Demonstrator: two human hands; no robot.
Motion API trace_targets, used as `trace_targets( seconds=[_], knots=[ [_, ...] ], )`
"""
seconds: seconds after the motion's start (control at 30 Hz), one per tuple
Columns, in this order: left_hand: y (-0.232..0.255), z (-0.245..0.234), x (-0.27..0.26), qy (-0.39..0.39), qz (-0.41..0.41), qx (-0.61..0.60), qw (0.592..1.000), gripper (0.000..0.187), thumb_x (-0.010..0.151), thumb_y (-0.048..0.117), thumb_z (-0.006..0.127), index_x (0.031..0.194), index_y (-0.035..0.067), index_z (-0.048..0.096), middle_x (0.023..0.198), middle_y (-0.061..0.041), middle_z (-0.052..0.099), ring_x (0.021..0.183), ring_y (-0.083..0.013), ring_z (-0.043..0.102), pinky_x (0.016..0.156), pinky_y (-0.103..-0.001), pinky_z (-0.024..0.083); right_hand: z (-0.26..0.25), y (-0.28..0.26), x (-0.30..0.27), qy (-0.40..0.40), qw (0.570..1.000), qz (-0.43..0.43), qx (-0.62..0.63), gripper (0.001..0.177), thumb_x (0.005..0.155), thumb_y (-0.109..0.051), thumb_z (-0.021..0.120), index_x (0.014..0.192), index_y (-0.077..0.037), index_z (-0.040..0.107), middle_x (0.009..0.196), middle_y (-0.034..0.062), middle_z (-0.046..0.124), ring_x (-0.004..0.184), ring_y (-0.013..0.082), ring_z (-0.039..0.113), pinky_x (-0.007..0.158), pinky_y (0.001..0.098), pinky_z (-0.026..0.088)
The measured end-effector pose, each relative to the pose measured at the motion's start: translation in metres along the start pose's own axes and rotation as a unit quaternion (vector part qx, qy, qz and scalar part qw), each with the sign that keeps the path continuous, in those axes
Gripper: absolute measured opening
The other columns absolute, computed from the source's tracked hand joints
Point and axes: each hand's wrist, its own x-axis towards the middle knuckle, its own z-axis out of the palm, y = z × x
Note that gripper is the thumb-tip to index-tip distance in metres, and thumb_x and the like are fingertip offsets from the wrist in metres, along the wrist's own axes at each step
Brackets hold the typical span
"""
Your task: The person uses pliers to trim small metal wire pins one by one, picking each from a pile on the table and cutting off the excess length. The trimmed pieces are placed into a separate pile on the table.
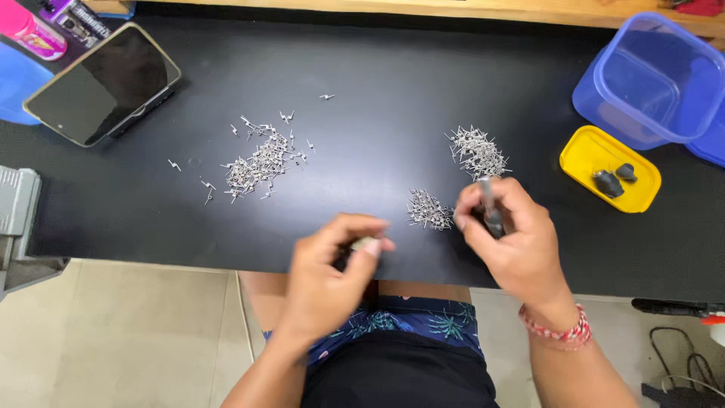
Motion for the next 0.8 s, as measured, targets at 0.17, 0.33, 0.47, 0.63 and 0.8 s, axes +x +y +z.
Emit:
trace_targets(
  seconds=[0.17, 0.33, 0.47, 0.63, 0.8],
  knots=[
    [0.008, 0.022, -0.004, -0.012, 0.083, 0.028, 0.996, 0.009, 0.093, 0.013, 0.066, 0.101, 0.012, 0.07, 0.086, 0.003, 0.077, 0.071, -0.0075, 0.068, 0.071, -0.024, 0.054, 0.013, -0.026, -0.012, -0.054, 0.964, -0.04, 0.258, 0.02, 0.09, 0.005, 0.066, 0.097, -0.007, 0.051, 0.091, 0.0141, 0.063, 0.087, 0.0225, 0.063, 0.083, 0.0338, 0.056],
    [0.009, 0.022, -0.005, -0.017, 0.103, 0.043, 0.994, 0.009, 0.095, 0.016, 0.065, 0.099, 0.01, 0.07, 0.087, 0.002, 0.075, 0.066, -0.0105, 0.063, 0.065, -0.026, 0.051, 0.017, -0.03, -0.012, -0.086, 0.968, -0.05, 0.229, 0.017, 0.092, 0.002, 0.065, 0.093, -0.008, 0.05, 0.085, 0.0104, 0.062, 0.088, 0.0231, 0.064, 0.082, 0.0347, 0.054],
    [0.007, 0.021, -0.007, -0.019, 0.07, 0.078, 0.994, 0.01, 0.091, 0.018, 0.067, 0.098, 0.012, 0.062, 0.086, 0.003, 0.074, 0.063, -0.0123, 0.058, 0.066, -0.027, 0.05, 0.017, -0.028, -0.012, -0.081, 0.97, -0.051, 0.222, 0.019, 0.091, 0.003, 0.066, 0.096, -0.007, 0.051, 0.089, 0.0107, 0.062, 0.087, 0.0225, 0.063, 0.085, 0.0346, 0.055],
    [0.008, 0.02, -0.006, -0.026, 0.102, 0.067, 0.992, 0.015, 0.094, 0.016, 0.066, 0.104, 0.009, 0.058, 0.093, -0.002, 0.074, 0.084, -0.0142, 0.076, 0.075, -0.027, 0.057, 0.015, -0.027, -0.011, -0.103, 0.979, -0.052, 0.171, 0.018, 0.093, 0.002, 0.066, 0.094, -0.009, 0.051, 0.087, 0.0069, 0.062, 0.084, 0.0202, 0.061, 0.071, 0.0296, 0.042],
    [0.006, 0.019, -0.006, 0.032, 0.13, 0.084, 0.988, 0.017, 0.094, 0.014, 0.066, 0.11, 0.009, 0.067, 0.094, 0.0, 0.076, 0.076, -0.0125, 0.072, 0.074, -0.026, 0.058, 0.011, -0.032, -0.01, -0.089, 0.979, -0.027, 0.18, 0.016, 0.091, -0.001, 0.065, 0.104, -0.005, 0.056, 0.099, 0.0122, 0.065, 0.084, 0.0197, 0.061, 0.082, 0.0309, 0.053]
  ],
)
